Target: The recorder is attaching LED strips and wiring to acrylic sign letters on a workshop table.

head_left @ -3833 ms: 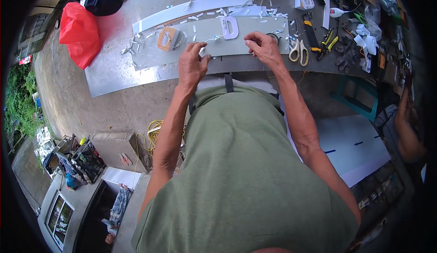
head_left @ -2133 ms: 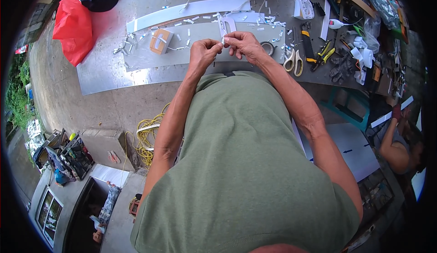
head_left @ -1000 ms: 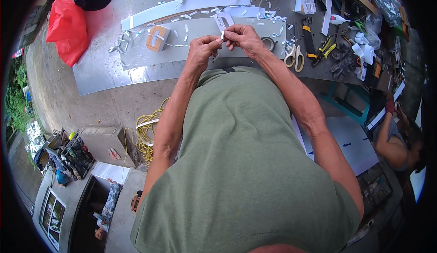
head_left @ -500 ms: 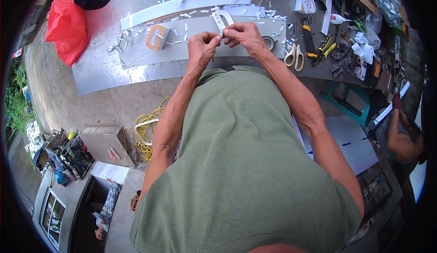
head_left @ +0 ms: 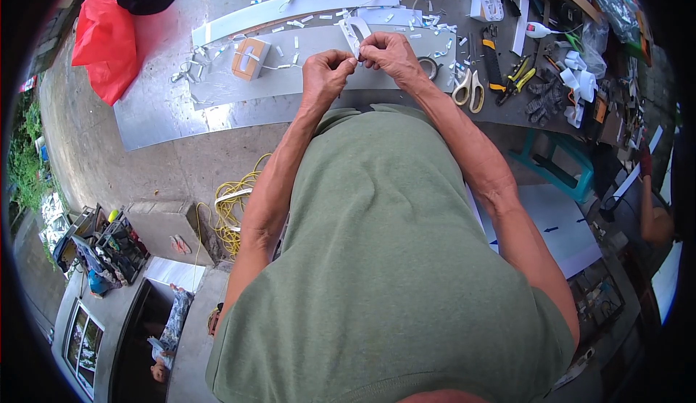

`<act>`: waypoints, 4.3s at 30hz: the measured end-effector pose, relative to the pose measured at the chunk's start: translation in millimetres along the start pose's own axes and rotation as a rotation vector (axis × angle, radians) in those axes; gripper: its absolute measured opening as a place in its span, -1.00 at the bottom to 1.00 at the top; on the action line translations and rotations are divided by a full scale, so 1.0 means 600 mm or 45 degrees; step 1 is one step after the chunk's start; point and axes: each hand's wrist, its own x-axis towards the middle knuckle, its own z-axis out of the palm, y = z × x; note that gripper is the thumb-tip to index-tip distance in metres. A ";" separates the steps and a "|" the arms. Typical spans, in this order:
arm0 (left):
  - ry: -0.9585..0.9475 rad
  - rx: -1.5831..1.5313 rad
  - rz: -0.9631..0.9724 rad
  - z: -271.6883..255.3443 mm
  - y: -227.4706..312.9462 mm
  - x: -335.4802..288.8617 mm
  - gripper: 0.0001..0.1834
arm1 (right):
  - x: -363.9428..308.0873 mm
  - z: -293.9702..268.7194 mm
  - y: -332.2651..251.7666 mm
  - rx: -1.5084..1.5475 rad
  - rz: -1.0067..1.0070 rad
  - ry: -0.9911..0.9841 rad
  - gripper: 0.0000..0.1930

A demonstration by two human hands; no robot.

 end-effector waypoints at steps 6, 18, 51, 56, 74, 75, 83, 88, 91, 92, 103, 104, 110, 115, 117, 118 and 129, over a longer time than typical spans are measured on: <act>-0.155 -0.361 -0.092 -0.007 -0.001 -0.003 -0.79 | -0.006 -0.004 0.003 0.074 0.052 0.027 -0.84; -0.023 -0.123 -0.026 0.002 0.004 0.002 -0.77 | -0.016 -0.003 -0.016 -0.151 -0.046 0.058 -0.75; 0.045 -0.504 -0.135 -0.007 0.015 0.007 -0.73 | -0.064 -0.066 -0.042 -0.283 0.047 0.215 -0.72; -0.083 -0.592 -0.124 0.000 0.023 0.007 -0.70 | -0.065 0.015 -0.028 -0.331 0.048 -0.030 -0.66; -0.083 0.723 0.777 -0.035 0.077 0.099 -0.71 | -0.062 0.031 0.021 0.888 0.188 0.358 -0.78; -0.172 0.797 0.877 -0.027 0.076 0.109 -0.71 | -0.063 0.028 0.025 0.887 0.191 0.382 -0.78; -0.299 0.897 0.971 -0.019 0.030 0.151 -0.77 | -0.078 0.046 0.027 0.232 0.269 0.854 -0.71; -0.326 0.895 0.950 -0.036 0.024 0.145 -0.81 | -0.095 0.056 0.019 -0.271 0.165 0.867 -0.74; -0.397 0.903 0.967 -0.056 0.015 0.149 -0.81 | -0.096 0.064 0.016 -0.512 0.104 0.887 -0.76; -0.360 0.900 1.010 -0.062 0.011 0.150 -0.81 | -0.094 0.068 0.015 -0.579 0.099 0.904 -0.77; -0.317 1.169 1.192 -0.073 0.033 0.149 -0.70 | -0.067 0.070 0.033 -0.353 0.086 0.935 -0.75; -0.331 1.112 1.231 -0.072 0.034 0.149 -0.67 | -0.062 0.067 0.034 -0.317 0.092 0.946 -0.76; -0.407 0.908 1.149 -0.068 0.015 0.157 -0.61 | -0.039 0.060 0.024 -0.012 0.120 0.896 -0.80; -0.390 0.899 1.006 -0.055 0.025 0.142 -0.57 | -0.017 0.042 0.037 -0.147 0.124 0.785 -0.76; -0.334 0.898 0.962 -0.052 0.024 0.136 -0.54 | -0.008 0.039 0.040 -0.249 0.115 0.771 -0.73; -0.332 0.902 0.958 -0.049 0.025 0.134 -0.54 | -0.004 0.036 0.042 -0.284 0.137 0.755 -0.71; -0.263 0.916 0.993 -0.039 0.022 0.128 -0.65 | 0.003 0.025 0.020 -0.517 0.224 0.656 -0.71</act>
